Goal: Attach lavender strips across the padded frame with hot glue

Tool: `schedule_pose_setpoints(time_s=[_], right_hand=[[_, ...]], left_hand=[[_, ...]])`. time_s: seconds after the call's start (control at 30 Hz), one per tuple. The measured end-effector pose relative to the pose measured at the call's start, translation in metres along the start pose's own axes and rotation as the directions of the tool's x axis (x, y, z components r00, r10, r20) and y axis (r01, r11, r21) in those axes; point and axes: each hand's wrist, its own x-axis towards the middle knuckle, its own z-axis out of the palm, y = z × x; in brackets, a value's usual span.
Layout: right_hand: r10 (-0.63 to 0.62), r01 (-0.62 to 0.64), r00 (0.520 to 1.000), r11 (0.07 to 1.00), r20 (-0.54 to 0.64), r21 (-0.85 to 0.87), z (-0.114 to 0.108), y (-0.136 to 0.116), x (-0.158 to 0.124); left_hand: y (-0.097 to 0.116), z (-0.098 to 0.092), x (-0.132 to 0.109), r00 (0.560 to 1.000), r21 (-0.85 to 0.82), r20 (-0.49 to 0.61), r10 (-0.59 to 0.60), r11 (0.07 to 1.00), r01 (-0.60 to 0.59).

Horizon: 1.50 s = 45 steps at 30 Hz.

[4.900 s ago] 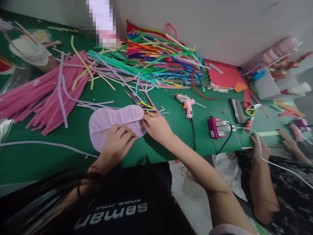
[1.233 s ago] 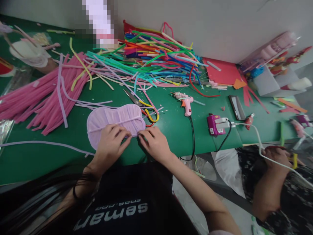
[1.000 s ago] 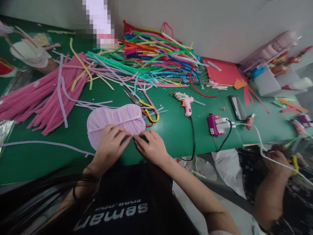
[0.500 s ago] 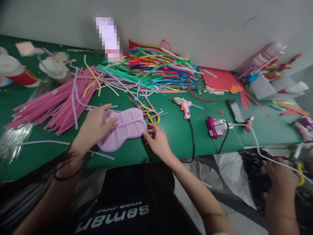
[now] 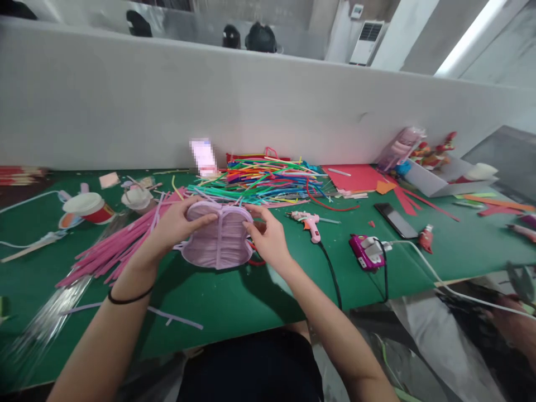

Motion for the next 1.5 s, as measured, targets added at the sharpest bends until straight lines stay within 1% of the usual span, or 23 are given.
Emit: schedule_pose_setpoints(time_s=[0.1, 0.17, 0.23, 0.27, 0.3, 0.33, 0.37, 0.4, 0.47, 0.57, 0.67, 0.77, 0.9, 0.97, 1.03, 1.07, 1.1, 1.13, 1.17, 1.23, 1.33, 1.43, 1.5], right_hand=[[-0.023, 0.026, 0.995, 0.999, 0.096, -0.030, -0.014, -0.003, 0.013], [-0.010, 0.015, 0.991, 0.999, 0.135, -0.033, -0.025, 0.004, 0.015], [0.028, -0.016, 0.992, 0.994, 0.119, -0.106, -0.034, 0.018, 0.012], [0.052, -0.032, 0.995, 0.974, 0.083, -0.224, -0.038, 0.027, 0.010], [0.078, -0.041, 0.994, 0.917, 0.076, -0.397, -0.041, 0.036, 0.006], [0.112, -0.020, 0.986, 0.819, 0.126, -0.573, -0.042, 0.045, 0.002], [0.154, 0.046, 0.964, 0.711, 0.219, -0.702, -0.043, 0.053, -0.001], [0.180, 0.078, 0.948, 0.670, 0.263, -0.738, -0.042, 0.060, -0.004], [0.216, 0.128, 0.920, 0.622, 0.327, -0.772, -0.040, 0.069, -0.007], [0.243, 0.157, 0.898, 0.600, 0.366, -0.784, -0.036, 0.070, -0.006], [0.290, 0.245, 0.856, 0.500, 0.427, -0.831, -0.030, 0.064, -0.006], [0.353, 0.300, 0.820, 0.405, 0.451, -0.864, -0.024, 0.057, -0.007], [0.418, 0.263, 0.792, 0.425, 0.446, -0.866, -0.032, 0.050, -0.001], [0.448, 0.182, 0.785, 0.494, 0.428, -0.850, -0.045, 0.045, 0.003], [0.516, -0.093, 0.776, 0.661, 0.362, -0.744, -0.062, 0.038, 0.004], [0.555, -0.247, 0.757, 0.730, 0.343, -0.637, -0.070, 0.035, 0.002], [0.580, -0.378, 0.742, 0.776, 0.336, -0.505, -0.077, 0.031, -0.002], [0.586, -0.464, 0.744, 0.799, 0.321, -0.382, -0.083, 0.028, -0.006], [0.578, -0.509, 0.761, 0.814, 0.294, -0.280, -0.088, 0.024, -0.012], [0.546, -0.532, 0.792, 0.837, 0.273, -0.130, -0.091, 0.020, -0.024], [0.478, -0.497, 0.836, 0.868, 0.268, 0.004, -0.082, 0.021, -0.036], [0.441, -0.447, 0.886, 0.894, 0.146, 0.014, -0.068, 0.028, -0.038], [0.458, -0.456, 0.888, 0.888, 0.028, -0.064, -0.064, 0.029, -0.038]], left_hand=[[0.004, 0.004, 0.003, 0.999, -0.271, 0.008, 0.041, 0.962, -0.038], [-0.002, 0.011, 0.003, 0.999, -0.366, 0.024, 0.021, 0.930, -0.011], [-0.013, 0.018, 0.001, 0.999, -0.410, 0.037, -0.040, 0.911, 0.052], [-0.019, 0.021, -0.001, 0.996, -0.425, 0.028, -0.083, 0.901, 0.087], [-0.024, 0.023, -0.003, 0.992, -0.437, 0.016, -0.128, 0.891, 0.123], [-0.029, 0.024, -0.005, 0.985, -0.449, 0.002, -0.170, 0.880, 0.153], [-0.033, 0.025, -0.007, 0.980, -0.461, -0.010, -0.199, 0.871, 0.172], [-0.036, 0.026, -0.009, 0.976, -0.467, -0.020, -0.215, 0.865, 0.181], [-0.038, 0.028, -0.012, 0.976, -0.443, -0.043, -0.213, 0.880, 0.172], [-0.034, 0.033, -0.018, 0.984, -0.297, -0.084, -0.158, 0.947, 0.127], [-0.024, 0.037, -0.023, 0.991, -0.143, -0.084, -0.108, 0.985, 0.095], [-0.017, 0.040, -0.027, 0.989, -0.073, -0.118, -0.093, 0.994, 0.085], [-0.019, 0.039, -0.029, 0.980, -0.055, -0.176, -0.089, 0.995, 0.081], [-0.025, 0.037, -0.029, 0.974, -0.047, -0.202, -0.098, 0.995, 0.090], [-0.031, 0.035, -0.029, 0.970, -0.036, -0.218, -0.111, 0.994, 0.106], [-0.034, 0.034, -0.029, 0.968, -0.033, -0.219, -0.120, 0.993, 0.115], [-0.036, 0.032, -0.029, 0.968, -0.031, -0.215, -0.131, 0.991, 0.127], [-0.038, 0.030, -0.029, 0.968, -0.032, -0.207, -0.143, 0.990, 0.140], [-0.039, 0.029, -0.029, 0.969, -0.039, -0.191, -0.155, 0.988, 0.150], [-0.040, 0.025, -0.029, 0.975, -0.072, -0.143, -0.172, 0.984, 0.163], [-0.037, 0.020, -0.029, 0.981, -0.138, -0.069, -0.183, 0.975, 0.173], [-0.035, 0.017, -0.031, 0.977, -0.191, -0.037, -0.210, 0.961, 0.200], [-0.036, 0.018, -0.031, 0.971, -0.230, -0.022, -0.237, 0.947, 0.226]])
